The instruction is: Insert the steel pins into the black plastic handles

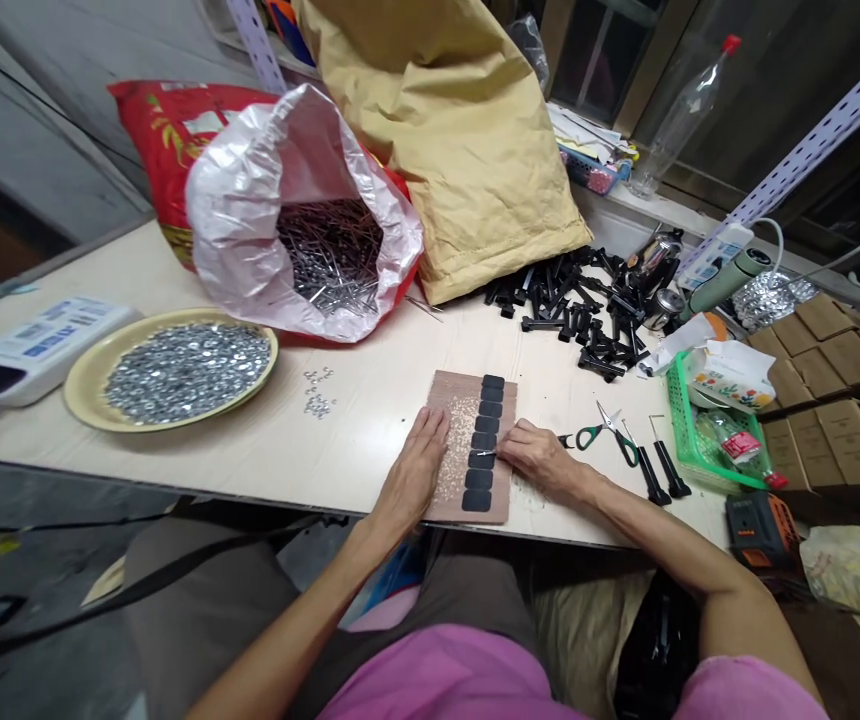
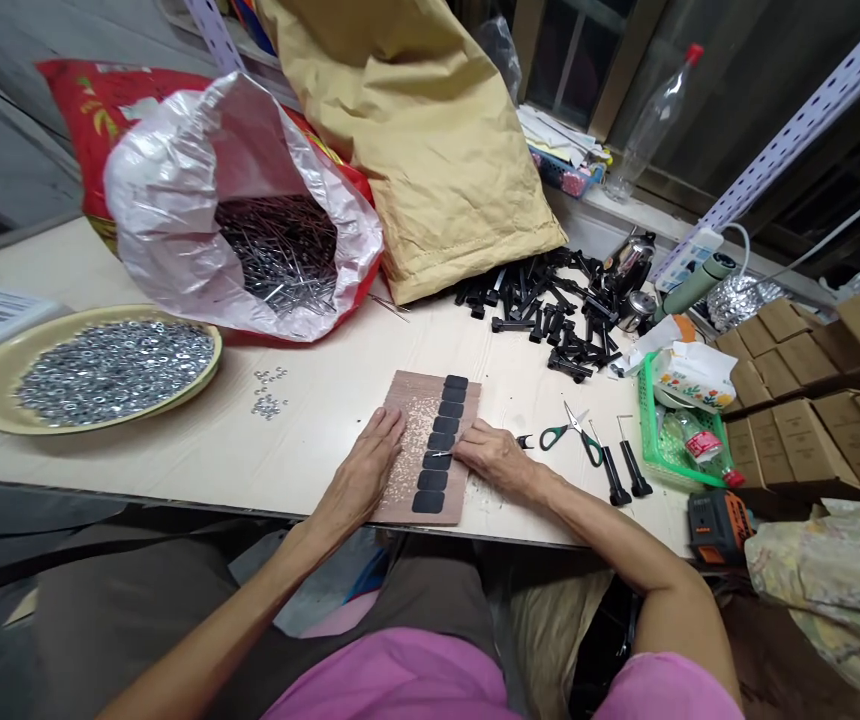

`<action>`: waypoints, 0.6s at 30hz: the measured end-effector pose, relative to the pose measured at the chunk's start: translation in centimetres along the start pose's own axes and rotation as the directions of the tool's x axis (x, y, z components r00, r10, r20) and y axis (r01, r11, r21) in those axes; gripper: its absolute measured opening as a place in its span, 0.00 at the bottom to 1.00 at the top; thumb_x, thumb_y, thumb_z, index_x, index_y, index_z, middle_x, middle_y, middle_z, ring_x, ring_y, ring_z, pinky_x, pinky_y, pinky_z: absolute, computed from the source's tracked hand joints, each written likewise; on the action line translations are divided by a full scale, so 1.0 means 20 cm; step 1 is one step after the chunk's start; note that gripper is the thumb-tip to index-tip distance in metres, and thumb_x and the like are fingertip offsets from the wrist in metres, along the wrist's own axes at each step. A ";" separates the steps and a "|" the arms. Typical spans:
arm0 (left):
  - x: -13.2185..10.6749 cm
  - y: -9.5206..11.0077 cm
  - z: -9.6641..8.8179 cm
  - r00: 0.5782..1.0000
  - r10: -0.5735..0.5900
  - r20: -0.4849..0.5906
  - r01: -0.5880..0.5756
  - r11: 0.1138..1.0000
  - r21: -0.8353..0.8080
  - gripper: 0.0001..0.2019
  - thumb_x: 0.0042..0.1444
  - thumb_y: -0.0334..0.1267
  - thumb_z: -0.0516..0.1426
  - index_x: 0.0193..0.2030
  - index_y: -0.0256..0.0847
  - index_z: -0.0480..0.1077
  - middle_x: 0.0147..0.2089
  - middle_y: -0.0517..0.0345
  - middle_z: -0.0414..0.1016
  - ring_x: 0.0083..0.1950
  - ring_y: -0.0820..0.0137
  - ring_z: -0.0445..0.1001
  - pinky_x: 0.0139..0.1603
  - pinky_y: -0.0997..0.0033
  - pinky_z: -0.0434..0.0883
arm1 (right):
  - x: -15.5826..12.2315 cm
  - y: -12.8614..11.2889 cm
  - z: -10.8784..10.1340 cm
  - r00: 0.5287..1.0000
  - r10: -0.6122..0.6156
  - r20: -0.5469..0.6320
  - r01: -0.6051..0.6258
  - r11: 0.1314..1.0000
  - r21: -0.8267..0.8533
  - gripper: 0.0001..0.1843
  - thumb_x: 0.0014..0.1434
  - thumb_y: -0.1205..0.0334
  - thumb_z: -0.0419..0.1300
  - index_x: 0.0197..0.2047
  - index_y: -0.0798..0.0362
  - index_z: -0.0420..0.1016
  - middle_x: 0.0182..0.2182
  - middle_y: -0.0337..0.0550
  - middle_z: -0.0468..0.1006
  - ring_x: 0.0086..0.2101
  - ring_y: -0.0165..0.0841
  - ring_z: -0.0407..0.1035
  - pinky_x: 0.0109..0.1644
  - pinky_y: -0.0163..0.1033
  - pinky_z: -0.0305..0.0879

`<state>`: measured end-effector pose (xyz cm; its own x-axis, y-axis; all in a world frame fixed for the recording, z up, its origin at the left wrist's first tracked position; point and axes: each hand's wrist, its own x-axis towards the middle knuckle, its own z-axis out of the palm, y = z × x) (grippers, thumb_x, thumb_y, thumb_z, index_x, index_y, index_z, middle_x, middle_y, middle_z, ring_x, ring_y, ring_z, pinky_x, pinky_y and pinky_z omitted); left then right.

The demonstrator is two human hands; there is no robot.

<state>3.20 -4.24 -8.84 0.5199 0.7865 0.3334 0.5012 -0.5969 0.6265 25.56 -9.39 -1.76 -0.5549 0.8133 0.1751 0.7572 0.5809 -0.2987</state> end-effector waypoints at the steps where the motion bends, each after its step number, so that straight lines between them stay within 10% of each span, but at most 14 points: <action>1: 0.00 0.00 0.00 1.000 0.008 0.005 -0.008 1.000 0.011 0.23 0.64 0.34 0.39 0.63 0.38 0.58 0.66 0.45 0.60 0.69 0.60 0.52 0.65 0.49 0.57 | 0.01 0.00 0.00 1.000 0.008 -0.002 -0.008 1.000 0.000 0.24 0.69 0.59 0.38 0.35 0.53 0.73 0.28 0.45 0.71 0.31 0.33 0.62 0.36 0.37 0.62; 6: 0.01 -0.01 -0.01 1.000 0.018 -0.013 -0.018 0.999 0.050 0.22 0.63 0.36 0.40 0.60 0.34 0.63 0.63 0.42 0.64 0.68 0.59 0.55 0.65 0.50 0.57 | -0.06 -0.02 -0.11 0.989 0.115 0.088 -0.125 0.985 0.121 0.14 0.66 0.61 0.49 0.36 0.56 0.74 0.32 0.47 0.74 0.36 0.33 0.65 0.40 0.36 0.63; 10: 0.00 0.00 -0.03 0.999 0.025 -0.024 -0.024 0.999 0.038 0.24 0.62 0.39 0.40 0.57 0.27 0.64 0.62 0.36 0.65 0.68 0.55 0.54 0.66 0.48 0.54 | -0.41 -0.17 -0.31 0.907 0.336 0.254 -0.391 0.896 0.211 0.10 0.62 0.64 0.55 0.36 0.59 0.77 0.32 0.46 0.75 0.34 0.31 0.68 0.41 0.34 0.63; 15: 0.00 0.00 -0.03 0.997 0.053 -0.057 -0.056 0.998 -0.042 0.23 0.62 0.40 0.40 0.57 0.31 0.64 0.64 0.43 0.63 0.68 0.56 0.53 0.67 0.49 0.54 | -0.95 -0.56 -0.60 0.582 0.575 0.575 -0.754 0.647 0.115 0.10 0.58 0.62 0.58 0.35 0.56 0.80 0.30 0.43 0.79 0.30 0.30 0.71 0.35 0.31 0.62; 18: -0.01 -0.01 -0.01 0.996 0.052 -0.071 -0.054 0.998 -0.024 0.23 0.61 0.39 0.40 0.56 0.30 0.64 0.63 0.41 0.64 0.68 0.54 0.53 0.65 0.47 0.57 | -1.10 -0.71 -0.72 0.410 0.731 0.546 -0.860 0.509 -0.036 0.12 0.55 0.60 0.61 0.41 0.53 0.80 0.34 0.45 0.81 0.33 0.34 0.73 0.35 0.32 0.64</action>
<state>2.94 -4.22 -8.86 0.4951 0.7635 0.4147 0.4556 -0.6345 0.6243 32.01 -35.03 12.03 0.1380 0.7396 -0.6587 0.8748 -0.4029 -0.2691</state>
